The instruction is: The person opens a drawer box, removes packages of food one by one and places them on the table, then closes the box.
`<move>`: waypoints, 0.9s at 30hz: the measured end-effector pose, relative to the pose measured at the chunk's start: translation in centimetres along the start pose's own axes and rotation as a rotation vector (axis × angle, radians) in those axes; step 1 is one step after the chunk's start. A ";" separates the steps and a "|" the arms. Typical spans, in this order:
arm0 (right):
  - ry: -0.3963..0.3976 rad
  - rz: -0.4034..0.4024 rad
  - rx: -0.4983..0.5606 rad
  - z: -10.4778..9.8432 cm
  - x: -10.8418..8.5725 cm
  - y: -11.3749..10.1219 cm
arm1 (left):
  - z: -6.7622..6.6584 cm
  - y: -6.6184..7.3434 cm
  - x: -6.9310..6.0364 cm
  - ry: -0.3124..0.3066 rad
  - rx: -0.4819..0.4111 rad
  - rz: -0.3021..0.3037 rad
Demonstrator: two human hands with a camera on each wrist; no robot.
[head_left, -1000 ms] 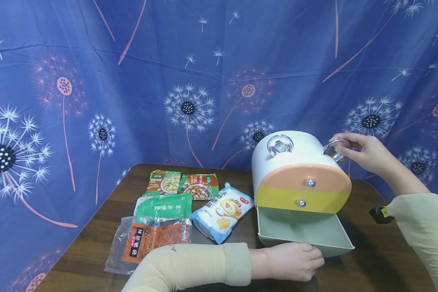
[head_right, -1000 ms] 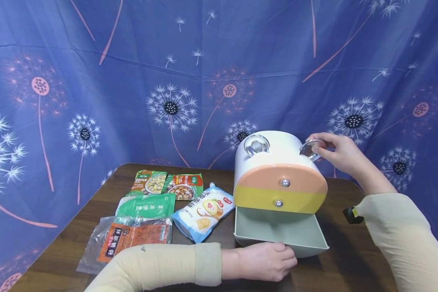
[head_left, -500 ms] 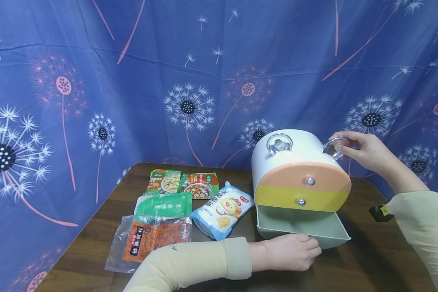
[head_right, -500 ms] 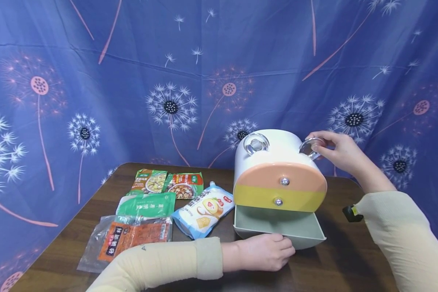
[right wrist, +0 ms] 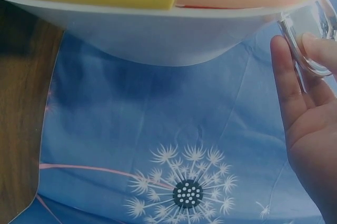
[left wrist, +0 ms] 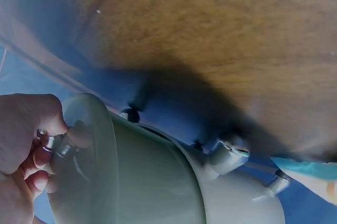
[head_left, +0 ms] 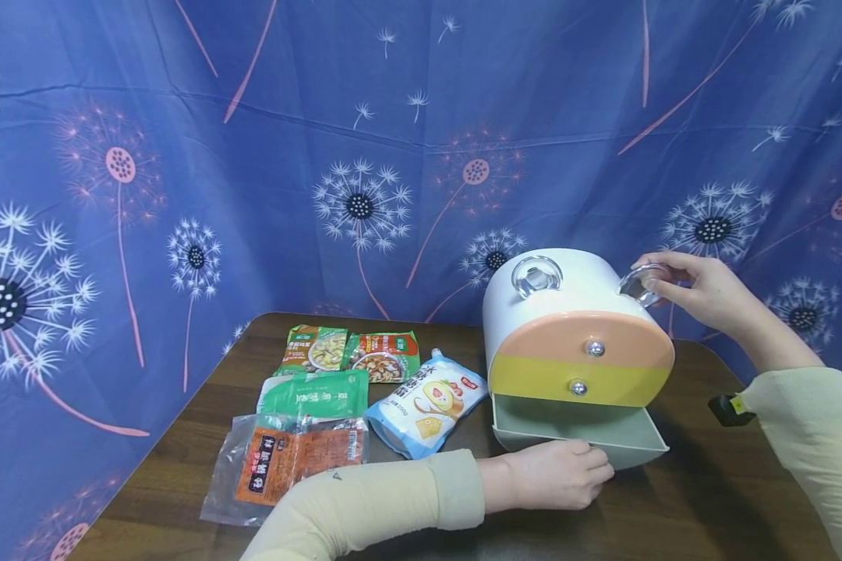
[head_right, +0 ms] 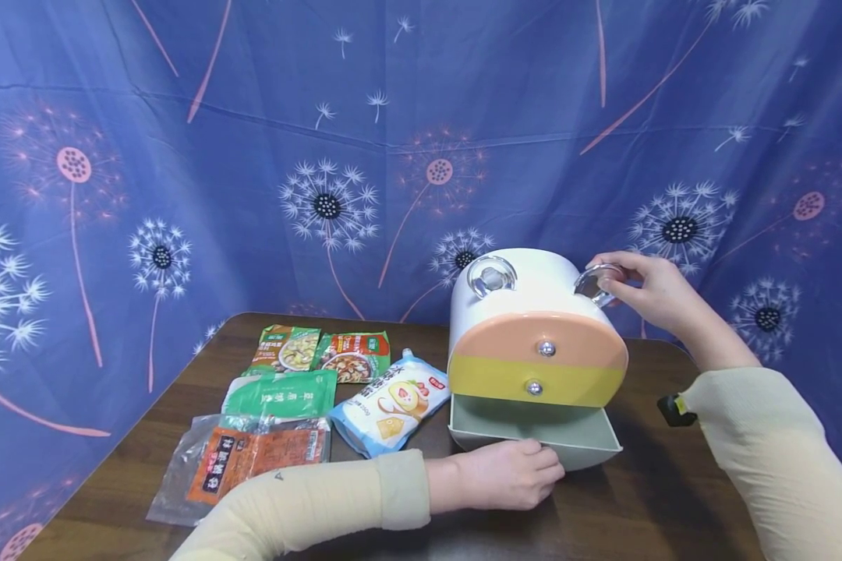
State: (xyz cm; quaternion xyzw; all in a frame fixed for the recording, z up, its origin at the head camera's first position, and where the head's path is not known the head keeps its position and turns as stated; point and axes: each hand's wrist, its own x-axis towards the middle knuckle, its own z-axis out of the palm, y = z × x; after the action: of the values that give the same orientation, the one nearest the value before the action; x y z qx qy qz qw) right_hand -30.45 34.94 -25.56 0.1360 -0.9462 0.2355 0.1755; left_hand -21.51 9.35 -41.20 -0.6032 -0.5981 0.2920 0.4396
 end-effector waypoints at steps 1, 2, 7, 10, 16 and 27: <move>0.002 0.002 -0.002 0.0 0.0 0.0 | 0.1 0.0 0.0 -0.001 0.003 -0.001; 0.002 0.006 -0.005 0.0 -0.1 -0.1 | 0.2 0.0 0.0 -0.002 0.003 -0.004; -0.001 0.020 -0.010 -0.1 -0.2 -0.2 | 0.4 -0.2 0.0 -0.003 -0.001 -0.016; -0.005 0.025 -0.010 -0.1 -0.2 -0.2 | 0.4 -0.3 0.1 -0.010 -0.005 -0.020; -0.012 0.034 0.000 -0.1 -0.3 -0.3 | 1.8 0.1 0.5 -0.053 -0.017 -0.038; 0.002 0.019 0.007 0.0 -0.2 -0.3 | 5.1 0.8 1.3 -0.149 -0.036 -0.066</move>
State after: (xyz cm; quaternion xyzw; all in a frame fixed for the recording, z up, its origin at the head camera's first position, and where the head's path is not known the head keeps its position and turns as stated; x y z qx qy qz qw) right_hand -30.12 34.73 -25.48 0.1273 -0.9465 0.2404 0.1737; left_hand -25.43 11.59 -43.95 -0.5674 -0.6538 0.3107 0.3926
